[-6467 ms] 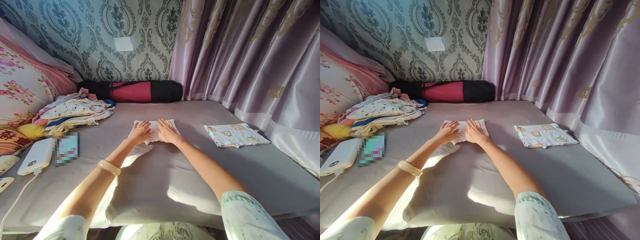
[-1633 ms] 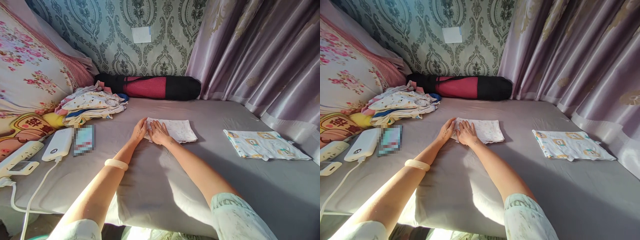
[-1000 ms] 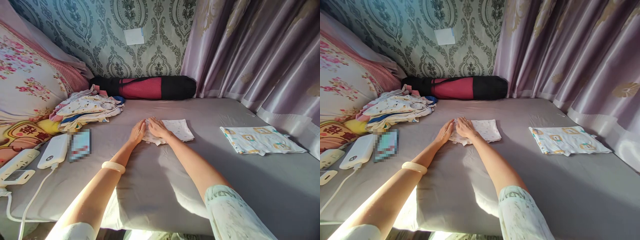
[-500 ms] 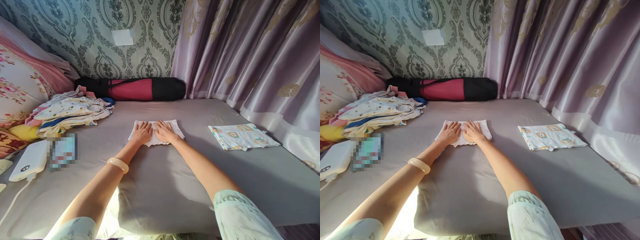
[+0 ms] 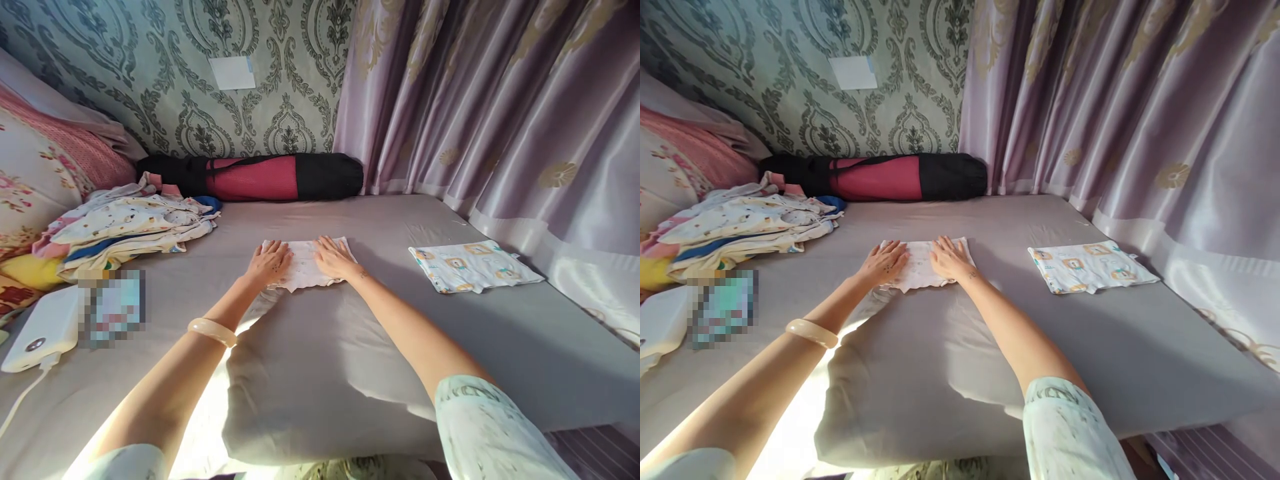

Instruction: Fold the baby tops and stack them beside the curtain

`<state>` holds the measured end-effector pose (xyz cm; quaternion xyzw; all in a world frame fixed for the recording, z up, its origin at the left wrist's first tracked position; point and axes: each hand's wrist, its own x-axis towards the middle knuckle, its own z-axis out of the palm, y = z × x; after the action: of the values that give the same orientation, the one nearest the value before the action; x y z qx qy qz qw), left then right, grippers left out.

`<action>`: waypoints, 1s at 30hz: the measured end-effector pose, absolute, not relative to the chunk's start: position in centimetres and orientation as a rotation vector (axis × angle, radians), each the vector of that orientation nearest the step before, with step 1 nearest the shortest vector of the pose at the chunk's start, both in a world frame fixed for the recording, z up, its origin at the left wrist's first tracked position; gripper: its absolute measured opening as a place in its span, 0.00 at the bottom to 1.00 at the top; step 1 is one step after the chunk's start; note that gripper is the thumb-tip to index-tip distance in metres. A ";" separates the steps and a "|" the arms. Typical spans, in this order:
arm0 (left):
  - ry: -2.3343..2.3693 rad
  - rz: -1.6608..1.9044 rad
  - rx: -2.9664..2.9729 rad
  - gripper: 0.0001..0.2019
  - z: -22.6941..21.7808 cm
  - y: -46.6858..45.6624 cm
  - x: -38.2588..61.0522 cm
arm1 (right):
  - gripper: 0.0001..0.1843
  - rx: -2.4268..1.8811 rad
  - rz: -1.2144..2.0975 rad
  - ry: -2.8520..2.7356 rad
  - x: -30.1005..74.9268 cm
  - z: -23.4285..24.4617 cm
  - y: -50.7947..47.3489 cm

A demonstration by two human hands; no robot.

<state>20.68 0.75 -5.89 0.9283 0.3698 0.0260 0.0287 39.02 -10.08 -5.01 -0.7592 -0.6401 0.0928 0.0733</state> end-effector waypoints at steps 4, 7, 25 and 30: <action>1.160 0.066 2.892 0.28 -5.3 1.5 18.8 | 0.32 -2.372 0.230 -1.898 41.1 -4.3 -11.7; 1.145 0.068 2.890 0.29 -5.5 1.7 18.1 | 0.33 -2.392 0.223 -1.895 41.8 -4.6 -12.4; 1.167 0.201 2.631 0.29 -6.3 3.0 17.8 | 0.28 -2.195 0.378 -1.499 44.3 -5.3 -12.3; 1.604 0.266 2.425 0.25 -4.4 2.9 17.2 | 0.18 -2.447 0.281 -1.258 46.3 -4.3 -13.6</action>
<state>17.22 2.94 -4.43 0.8254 0.5460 0.0905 0.1110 46.34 -13.57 -4.26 -0.8692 -0.4468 0.0997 0.1868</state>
